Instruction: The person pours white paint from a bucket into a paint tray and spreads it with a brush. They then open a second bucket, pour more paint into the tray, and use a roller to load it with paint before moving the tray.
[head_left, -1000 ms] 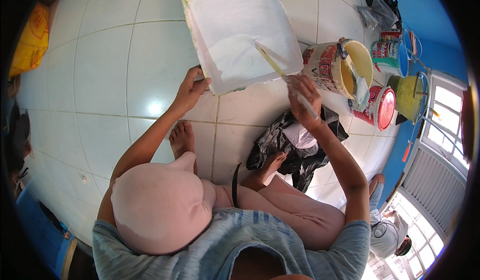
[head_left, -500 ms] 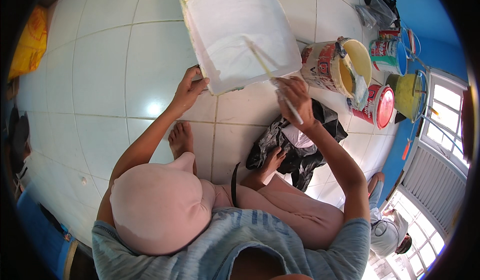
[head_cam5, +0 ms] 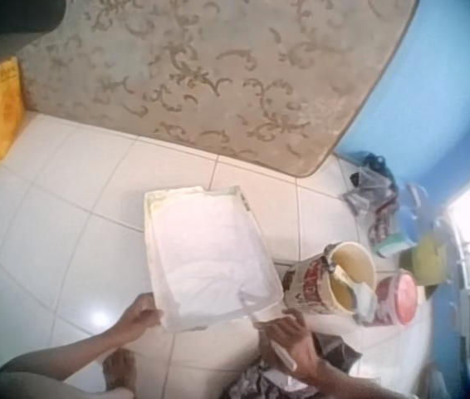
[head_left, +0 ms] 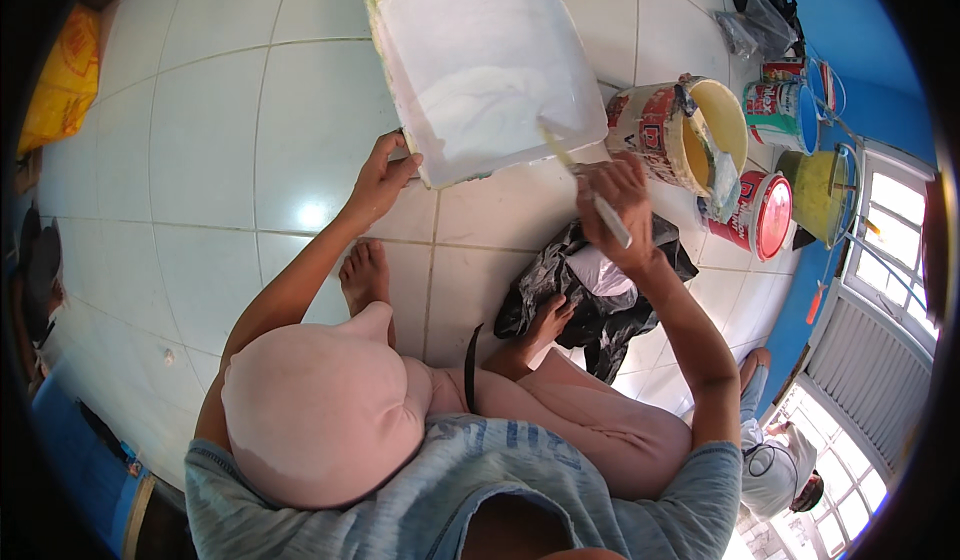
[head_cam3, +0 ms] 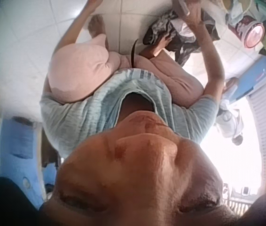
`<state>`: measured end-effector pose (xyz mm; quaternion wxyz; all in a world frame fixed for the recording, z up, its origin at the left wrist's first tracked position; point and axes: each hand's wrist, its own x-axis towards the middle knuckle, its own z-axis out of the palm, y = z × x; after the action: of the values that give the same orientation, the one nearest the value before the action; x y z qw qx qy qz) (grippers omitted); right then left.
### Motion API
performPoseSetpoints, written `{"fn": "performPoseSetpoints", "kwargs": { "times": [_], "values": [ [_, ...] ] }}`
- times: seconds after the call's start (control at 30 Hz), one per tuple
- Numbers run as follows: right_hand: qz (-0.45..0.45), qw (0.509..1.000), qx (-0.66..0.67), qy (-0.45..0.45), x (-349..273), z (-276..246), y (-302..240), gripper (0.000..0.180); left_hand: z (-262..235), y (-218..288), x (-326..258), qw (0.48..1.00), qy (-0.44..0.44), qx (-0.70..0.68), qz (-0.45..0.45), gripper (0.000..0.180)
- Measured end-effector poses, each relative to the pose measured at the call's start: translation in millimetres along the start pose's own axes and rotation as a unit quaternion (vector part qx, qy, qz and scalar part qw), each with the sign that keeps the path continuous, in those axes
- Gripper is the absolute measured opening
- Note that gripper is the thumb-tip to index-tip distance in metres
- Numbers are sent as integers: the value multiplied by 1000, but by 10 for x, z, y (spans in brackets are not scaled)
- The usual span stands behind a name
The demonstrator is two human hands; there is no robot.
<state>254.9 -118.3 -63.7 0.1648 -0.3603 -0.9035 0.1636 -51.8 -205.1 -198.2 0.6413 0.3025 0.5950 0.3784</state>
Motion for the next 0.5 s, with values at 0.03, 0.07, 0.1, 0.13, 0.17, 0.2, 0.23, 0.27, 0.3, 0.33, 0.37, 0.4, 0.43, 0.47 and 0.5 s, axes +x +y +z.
{"fn": "performPoseSetpoints", "kwargs": {
  "times": [0.03, 0.07, 0.1, 0.13, 0.17, 0.2, 0.23, 0.27, 0.3, 0.33, 0.37, 0.4, 0.43, 0.47, 0.5],
  "values": [
    [-14, 1000, 19, -6, 22, 44, -52, 18, -5, -17, 15, 1000, -3, -1, -4, 32],
    [-28, 999, 38, -13, 54, 91, -99, 19, -32, -52, 38, 1000, -6, -2, -7, 32],
    [-42, 997, 57, -19, 79, 121, -126, 19, -38, -81, 57, 1000, -9, -3, -11, 32],
    [-44, 996, 73, -22, 110, 154, -138, 19, -39, -93, 60, 1000, -8, -6, -10, 32],
    [-45, 995, 89, -25, 144, 183, -141, 19, -40, -105, 59, 1000, -6, -9, -9, 32],
    [-47, 993, 104, -28, 172, 197, -132, 19, -44, -112, 60, 1000, -5, -12, -8, 31],
    [-55, 996, 75, -11, 194, 191, -97, 18, -44, -102, 50, 1000, -6, -12, -5, 31],
    [-62, 997, 45, 7, 207, 153, -40, 17, -37, -89, 42, 1000, -7, -13, -1, 31],
    [-70, 997, 16, 24, 209, 105, 8, 16, -30, -76, 34, 1000, -8, -13, 3, 31],
    [-40, 999, 3, 27, 206, 39, 40, 13, -25, -70, 29, 1000, -7, -12, 5, 31],
    [-18, 1000, -8, 14, 161, 8, 72, 12, -22, -67, 26, 1000, -5, -11, 8, 31],
    [4, 1000, -19, 2, 96, -14, 92, 11, -26, -71, 22, 1000, -4, -10, 10, 31],
    [28, 999, -32, -10, 54, -42, 72, 10, -29, -79, 31, 1000, -7, -14, 8, 31],
    [15, 1000, -20, 16, 37, -20, 14, 8, -37, -93, 42, 1000, -10, -17, 6, 31],
    [1, 1000, 7, 11, 51, -1, -47, 8, -39, -103, 47, 1000, -14, -20, 4, 31]
  ]
}}
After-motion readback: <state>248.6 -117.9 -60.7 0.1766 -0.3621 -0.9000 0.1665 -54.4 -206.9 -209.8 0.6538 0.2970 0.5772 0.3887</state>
